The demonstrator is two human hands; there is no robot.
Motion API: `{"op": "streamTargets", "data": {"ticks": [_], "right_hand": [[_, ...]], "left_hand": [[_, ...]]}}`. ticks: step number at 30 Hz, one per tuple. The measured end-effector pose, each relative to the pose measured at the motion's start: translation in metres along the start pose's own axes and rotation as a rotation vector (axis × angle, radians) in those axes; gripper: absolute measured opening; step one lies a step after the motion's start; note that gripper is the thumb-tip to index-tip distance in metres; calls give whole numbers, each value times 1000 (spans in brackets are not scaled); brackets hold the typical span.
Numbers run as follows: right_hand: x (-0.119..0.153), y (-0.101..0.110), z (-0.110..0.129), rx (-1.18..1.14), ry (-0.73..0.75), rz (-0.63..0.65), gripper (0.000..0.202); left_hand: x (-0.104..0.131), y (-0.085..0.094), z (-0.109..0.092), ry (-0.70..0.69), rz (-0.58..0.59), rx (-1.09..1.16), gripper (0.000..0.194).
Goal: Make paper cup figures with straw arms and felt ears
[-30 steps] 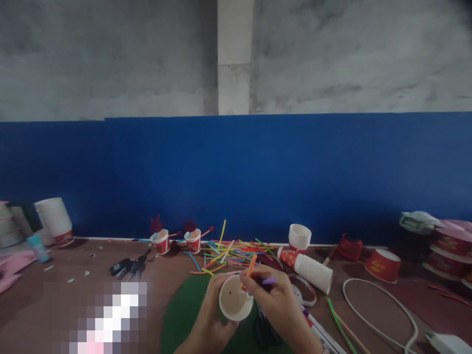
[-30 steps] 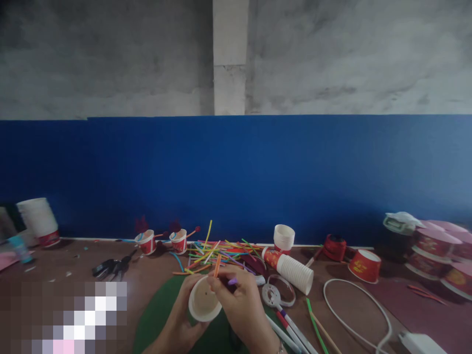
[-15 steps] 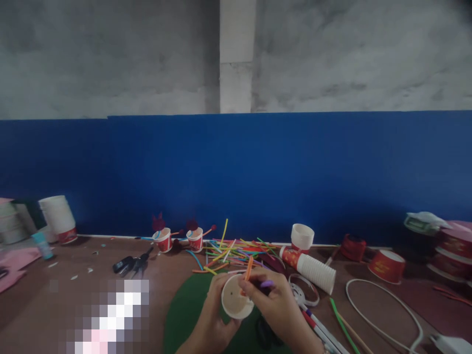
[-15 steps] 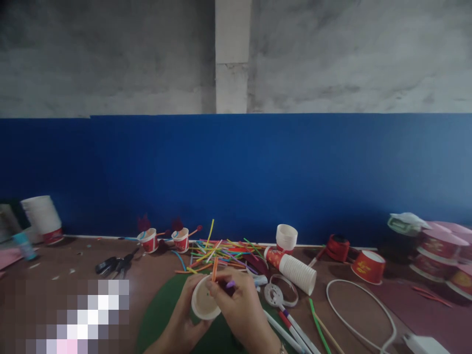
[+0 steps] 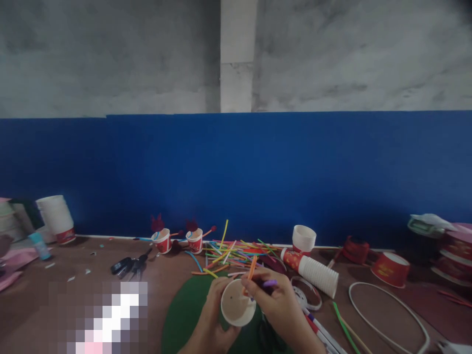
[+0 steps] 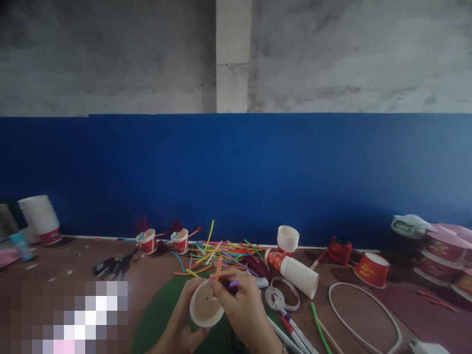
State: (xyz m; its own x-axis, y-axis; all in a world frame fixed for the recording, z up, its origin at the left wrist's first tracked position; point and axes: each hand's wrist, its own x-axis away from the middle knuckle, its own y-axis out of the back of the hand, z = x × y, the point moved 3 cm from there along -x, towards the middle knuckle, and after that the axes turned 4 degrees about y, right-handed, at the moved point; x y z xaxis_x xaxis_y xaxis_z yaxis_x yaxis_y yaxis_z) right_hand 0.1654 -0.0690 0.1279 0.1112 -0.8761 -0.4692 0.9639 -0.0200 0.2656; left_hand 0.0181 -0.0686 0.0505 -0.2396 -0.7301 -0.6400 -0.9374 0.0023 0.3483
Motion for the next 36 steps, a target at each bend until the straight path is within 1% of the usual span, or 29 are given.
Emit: {"op": "streamTargets", "data": {"ticks": [5, 13, 18, 23, 31, 36], "right_hand": [[0, 0, 3, 24, 24, 8, 18], [2, -2, 6, 40, 43, 45, 13], [1, -3, 3, 32, 31, 52, 16], [1, -6, 6, 2, 22, 77, 18], [1, -4, 3, 28, 13, 63, 19], [1, -5, 7, -8, 1, 72, 20]], "left_hand": [[0, 0, -1, 5, -10, -1, 62], [3, 0, 5, 18, -9, 4, 59], [2, 0, 2, 25, -17, -4, 59], [0, 2, -5, 19, -5, 3, 60], [2, 2, -2, 33, -2, -4, 60], [3, 2, -2, 25, -4, 2, 61]]}}
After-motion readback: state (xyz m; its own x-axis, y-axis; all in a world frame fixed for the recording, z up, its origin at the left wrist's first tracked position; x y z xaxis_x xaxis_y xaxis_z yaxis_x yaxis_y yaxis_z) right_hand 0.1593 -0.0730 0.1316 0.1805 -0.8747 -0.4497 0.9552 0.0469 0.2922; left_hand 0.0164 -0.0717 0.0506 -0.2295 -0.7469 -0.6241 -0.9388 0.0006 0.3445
